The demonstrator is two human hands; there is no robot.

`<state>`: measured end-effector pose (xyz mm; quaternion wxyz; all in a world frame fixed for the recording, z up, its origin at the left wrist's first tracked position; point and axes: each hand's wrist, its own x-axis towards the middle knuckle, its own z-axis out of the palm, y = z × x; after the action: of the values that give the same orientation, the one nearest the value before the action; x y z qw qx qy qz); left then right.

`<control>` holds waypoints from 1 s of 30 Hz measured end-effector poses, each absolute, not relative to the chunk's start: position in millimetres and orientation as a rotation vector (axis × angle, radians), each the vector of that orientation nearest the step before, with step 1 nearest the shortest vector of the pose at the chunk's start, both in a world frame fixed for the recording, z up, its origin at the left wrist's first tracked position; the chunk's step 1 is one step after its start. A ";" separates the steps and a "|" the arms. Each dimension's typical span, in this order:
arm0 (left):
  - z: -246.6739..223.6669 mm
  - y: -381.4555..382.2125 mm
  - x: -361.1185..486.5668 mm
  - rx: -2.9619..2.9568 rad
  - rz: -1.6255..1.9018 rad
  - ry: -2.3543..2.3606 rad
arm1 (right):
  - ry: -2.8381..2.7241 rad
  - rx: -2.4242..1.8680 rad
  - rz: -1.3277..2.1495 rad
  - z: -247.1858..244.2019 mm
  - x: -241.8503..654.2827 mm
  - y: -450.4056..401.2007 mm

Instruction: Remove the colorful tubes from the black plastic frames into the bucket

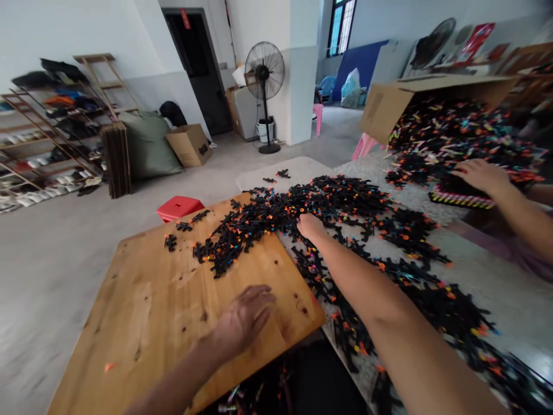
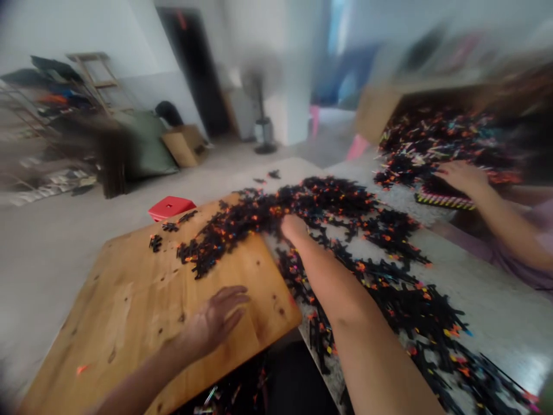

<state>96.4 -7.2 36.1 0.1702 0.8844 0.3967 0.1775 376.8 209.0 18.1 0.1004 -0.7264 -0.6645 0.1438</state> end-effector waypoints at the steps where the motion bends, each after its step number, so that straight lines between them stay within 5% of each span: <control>1: 35.6 16.2 102.7 2.548 0.511 1.134 | -1.963 -2.146 0.426 16.2 375.5 211.5; 9: 29.2 178.2 199.2 3.048 0.185 1.016 | -1.864 -2.087 0.316 15.1 414.2 157.0; 15: 3.9 230.9 223.9 3.159 -0.131 0.898 | -1.696 -1.732 0.673 9.1 461.4 45.9; 21: 7.7 213.5 195.9 2.994 0.149 0.903 | -1.451 -1.599 0.840 1.8 459.5 -11.9; 30: 51.9 92.2 178.6 2.456 0.889 0.900 | -1.275 -1.431 1.085 54.8 393.4 -28.0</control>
<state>178.6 92.2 51.9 0.1881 0.8731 0.3200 0.3160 393.4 -28.0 54.8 0.4527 -0.5793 -0.5162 0.4393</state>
